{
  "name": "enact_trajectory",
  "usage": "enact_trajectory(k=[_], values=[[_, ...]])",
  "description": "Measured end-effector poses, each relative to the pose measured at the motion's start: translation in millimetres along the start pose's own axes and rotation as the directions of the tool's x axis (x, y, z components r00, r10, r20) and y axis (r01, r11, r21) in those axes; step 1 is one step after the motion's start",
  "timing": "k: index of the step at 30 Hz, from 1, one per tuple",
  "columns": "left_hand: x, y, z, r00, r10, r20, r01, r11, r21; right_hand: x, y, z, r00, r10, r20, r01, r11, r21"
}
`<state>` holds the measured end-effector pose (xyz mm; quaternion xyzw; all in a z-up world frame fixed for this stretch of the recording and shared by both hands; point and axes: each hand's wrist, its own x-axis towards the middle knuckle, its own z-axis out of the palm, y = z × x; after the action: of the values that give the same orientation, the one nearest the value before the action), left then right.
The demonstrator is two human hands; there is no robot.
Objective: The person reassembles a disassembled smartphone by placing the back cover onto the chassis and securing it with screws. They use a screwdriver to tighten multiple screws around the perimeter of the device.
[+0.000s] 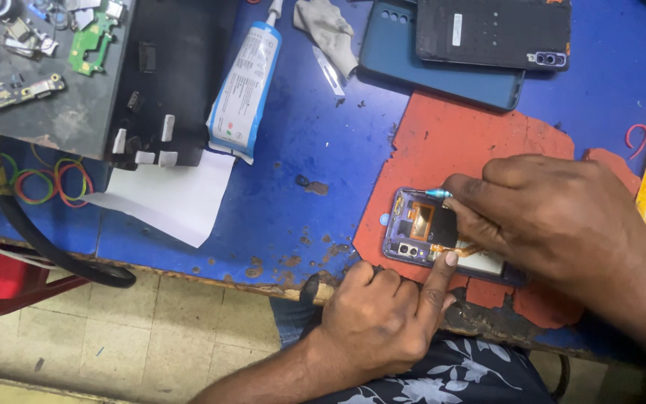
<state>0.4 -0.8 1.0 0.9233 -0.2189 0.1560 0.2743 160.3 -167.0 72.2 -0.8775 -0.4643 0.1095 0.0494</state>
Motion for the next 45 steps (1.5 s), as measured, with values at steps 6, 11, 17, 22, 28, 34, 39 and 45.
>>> enact_trajectory(k=[6, 11, 17, 22, 28, 34, 39, 45], values=[[0.8, -0.5, -1.8, 1.0, -0.005, -0.017, 0.005, 1.0, 0.002, -10.5, -11.1, -5.9, 0.99, 0.125, 0.068, -0.123, 0.992, -0.038], [-0.4, -0.4, -1.0, 1.0, -0.006, -0.021, 0.006, 1.0, 0.001, -15.4, -14.1, -3.3, 0.987, 0.16, 0.02, -0.16, 0.986, -0.04], [1.7, -0.2, -1.5, 0.999, -0.02, -0.038, 0.02, 1.0, -0.006, -13.5, -25.7, 0.6, 0.998, 0.035, -0.051, -0.038, 0.997, -0.063], [4.6, 1.9, -3.4, 0.999, -0.033, -0.042, 0.032, 0.999, -0.016, -15.5, -43.1, 2.3, 0.998, 0.0, -0.066, -0.007, 0.995, -0.095], [5.7, 1.0, -4.3, 0.998, -0.032, -0.049, 0.031, 0.999, -0.027, -19.2, -39.2, 3.7, 0.997, -0.048, -0.066, 0.045, 0.997, -0.055], [2.5, 1.3, -2.0, 0.999, -0.03, -0.028, 0.029, 0.999, -0.024, -17.1, -22.8, 5.0, 0.998, -0.021, -0.067, 0.023, 0.999, 0.027], [2.7, 1.7, -2.2, 0.999, -0.027, -0.019, 0.027, 1.0, 0.0, -8.4, -19.8, 0.4, 0.998, 0.067, 0.0, -0.067, 0.997, -0.036], [2.0, 2.8, 0.2, 0.999, -0.038, -0.033, 0.037, 0.999, -0.022, -13.8, -28.8, -5.4, 0.997, 0.079, -0.018, -0.08, 0.993, -0.085]])
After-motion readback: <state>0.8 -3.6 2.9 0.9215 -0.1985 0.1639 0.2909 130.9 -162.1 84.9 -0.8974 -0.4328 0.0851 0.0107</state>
